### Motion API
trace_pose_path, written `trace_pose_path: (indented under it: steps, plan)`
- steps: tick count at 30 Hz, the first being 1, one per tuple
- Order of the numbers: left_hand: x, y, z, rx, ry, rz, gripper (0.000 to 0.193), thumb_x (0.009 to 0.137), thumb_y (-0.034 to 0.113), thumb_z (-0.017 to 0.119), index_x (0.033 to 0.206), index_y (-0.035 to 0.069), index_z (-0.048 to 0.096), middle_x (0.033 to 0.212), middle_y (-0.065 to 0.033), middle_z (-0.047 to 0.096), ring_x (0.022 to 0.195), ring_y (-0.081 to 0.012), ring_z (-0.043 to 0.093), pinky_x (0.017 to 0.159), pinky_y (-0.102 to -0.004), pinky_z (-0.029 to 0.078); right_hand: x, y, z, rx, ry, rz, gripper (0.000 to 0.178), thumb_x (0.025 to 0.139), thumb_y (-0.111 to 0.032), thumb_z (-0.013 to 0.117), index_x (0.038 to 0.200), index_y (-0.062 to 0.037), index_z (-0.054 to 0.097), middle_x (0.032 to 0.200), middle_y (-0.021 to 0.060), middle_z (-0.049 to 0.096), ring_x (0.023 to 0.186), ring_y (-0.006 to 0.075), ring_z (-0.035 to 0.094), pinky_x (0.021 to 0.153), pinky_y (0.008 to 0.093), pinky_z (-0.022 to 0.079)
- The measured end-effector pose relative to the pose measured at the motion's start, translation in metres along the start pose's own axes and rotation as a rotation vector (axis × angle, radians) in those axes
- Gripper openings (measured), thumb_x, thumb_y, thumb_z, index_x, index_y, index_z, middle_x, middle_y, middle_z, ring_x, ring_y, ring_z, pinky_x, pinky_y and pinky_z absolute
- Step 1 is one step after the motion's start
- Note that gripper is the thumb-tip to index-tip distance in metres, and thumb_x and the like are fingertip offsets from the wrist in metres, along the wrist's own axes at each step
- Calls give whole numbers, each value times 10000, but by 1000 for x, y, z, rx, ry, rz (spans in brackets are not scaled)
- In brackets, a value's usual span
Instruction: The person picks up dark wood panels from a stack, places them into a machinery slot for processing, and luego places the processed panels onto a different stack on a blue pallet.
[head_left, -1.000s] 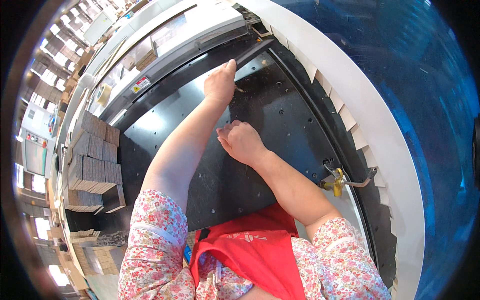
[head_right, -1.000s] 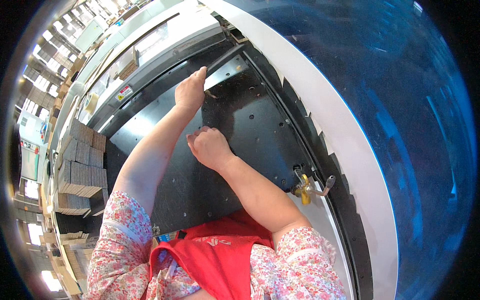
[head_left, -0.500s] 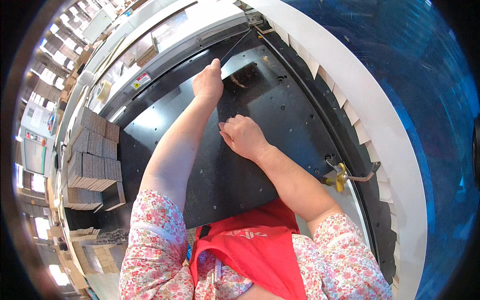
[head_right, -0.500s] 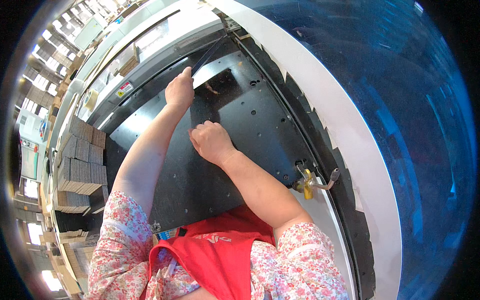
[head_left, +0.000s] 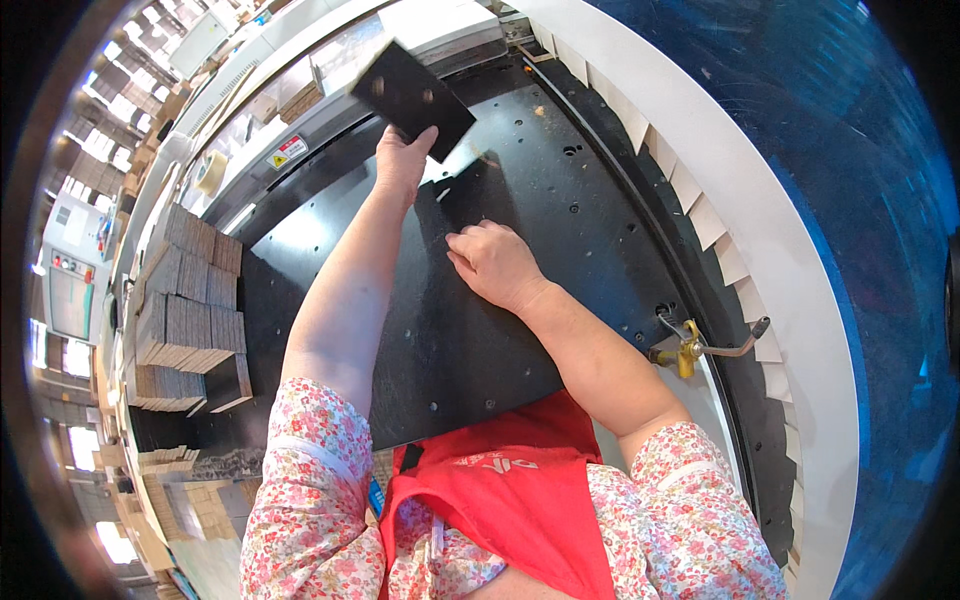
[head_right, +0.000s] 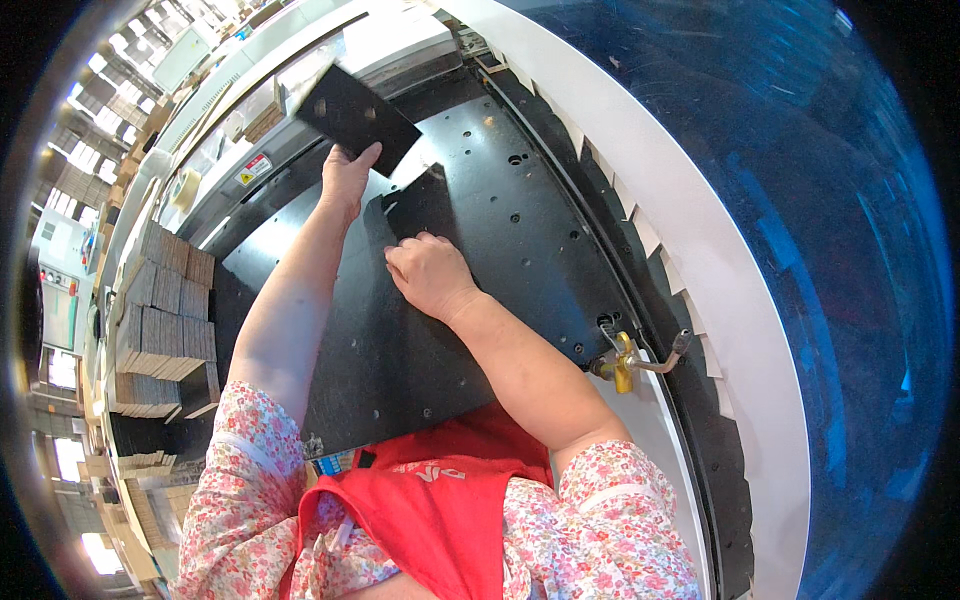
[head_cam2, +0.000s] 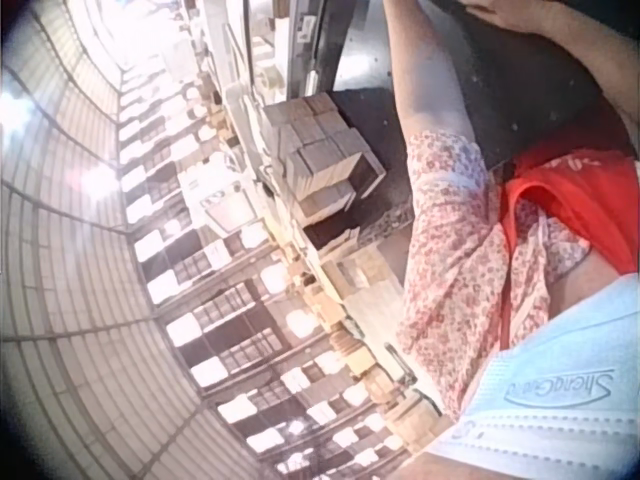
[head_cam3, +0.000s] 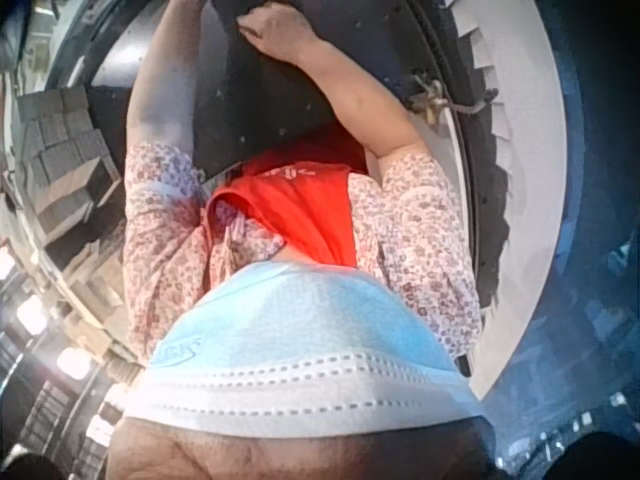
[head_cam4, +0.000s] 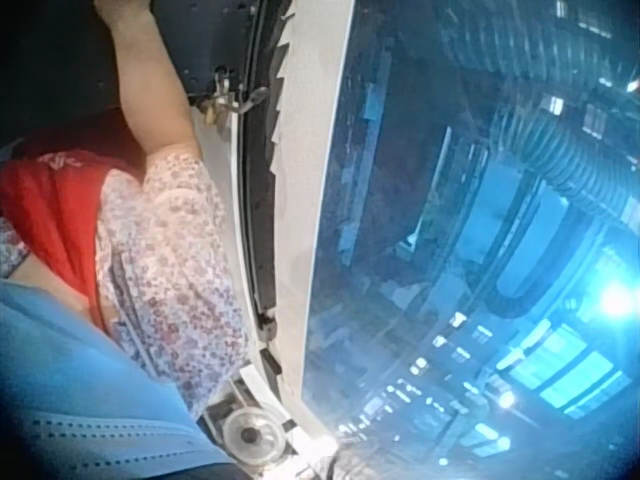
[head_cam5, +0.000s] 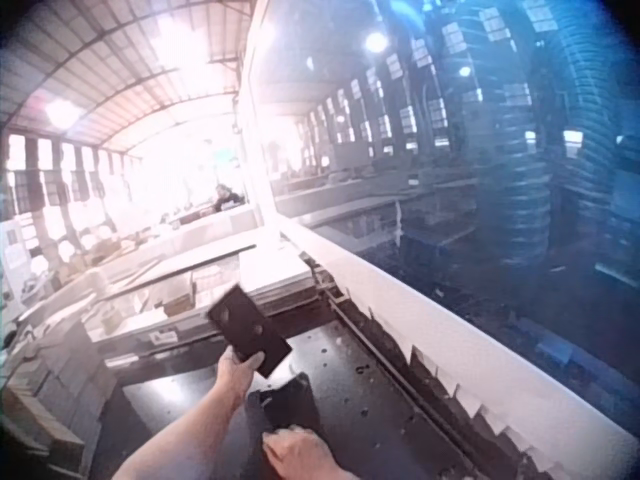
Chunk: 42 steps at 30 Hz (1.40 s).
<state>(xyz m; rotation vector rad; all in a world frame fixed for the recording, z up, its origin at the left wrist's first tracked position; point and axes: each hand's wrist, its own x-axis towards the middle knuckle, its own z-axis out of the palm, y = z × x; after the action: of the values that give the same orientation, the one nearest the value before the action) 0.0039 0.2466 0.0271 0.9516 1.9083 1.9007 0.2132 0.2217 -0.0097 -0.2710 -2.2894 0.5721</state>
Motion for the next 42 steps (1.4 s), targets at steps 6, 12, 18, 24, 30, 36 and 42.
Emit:
trace_pose_path:
  steps: [6, 12, 18, 24, 30, 36, 42]
  plan:
    - [-1, -7, -15, 132, 27, 4, 250, 844, 89, 741, 1072, 29, 660, 997, -56, 718, 906, -139, 646, 833, -304, 495, 0, -1, -1, 8, -16, -7, 172, 846, -140, 660, 973, -30, 699, 843, 103, 664, 838, 293, 631, 788, 396, 514]
    - [1, -10, -41, 442, -116, 99, 286, 831, 135, 746, 1088, 35, 669, 972, -105, 736, 901, -213, 696, 828, -334, 513, 1, 1, -1, 15, -3, -18, 166, 839, -124, 662, 960, -19, 702, 850, 111, 673, 826, 299, 633, 780, 400, 518]
    - [-5, -18, -60, 518, -20, 118, 290, 842, 181, 732, 1103, 73, 667, 1002, -125, 726, 941, -255, 691, 848, -353, 505, 4, 1, -1, 8, -52, 10, 163, 841, -160, 652, 952, -50, 700, 866, 102, 678, 854, 299, 641, 784, 415, 522]
    - [-22, 14, -75, 651, -5, 90, 287, 848, 196, 725, 1108, 93, 662, 973, -128, 719, 916, -281, 686, 811, -373, 506, 2, 4, -1, 37, -19, -3, 165, 845, -145, 643, 948, -30, 701, 852, 119, 677, 840, 311, 644, 783, 419, 519]
    - [-39, 53, -119, 893, 145, 429, 288, 848, 196, 703, 1118, 104, 656, 1062, -123, 669, 1001, -318, 644, 847, -402, 506, 4, -2, -9, 30, -99, 34, 197, 861, -143, 638, 1001, -14, 689, 839, 126, 656, 855, 317, 627, 798, 418, 513]
    - [-73, 68, -165, 1294, -110, 29, 411, 844, 213, 713, 1236, 143, 615, 1107, -145, 681, 1051, -332, 643, 900, -415, 503, 3, -1, -9, 12, -118, 25, 191, 891, -140, 612, 1015, -8, 672, 864, 132, 642, 866, 307, 620, 793, 415, 505]
    - [-95, 65, -195, 1204, -109, -39, 372, 879, 266, 676, 1213, 111, 621, 1116, -158, 684, 1077, -334, 638, 909, -438, 501, 2, 4, -6, 51, -70, 17, 177, 880, -116, 630, 1003, 7, 664, 861, 130, 642, 857, 326, 618, 773, 415, 502]
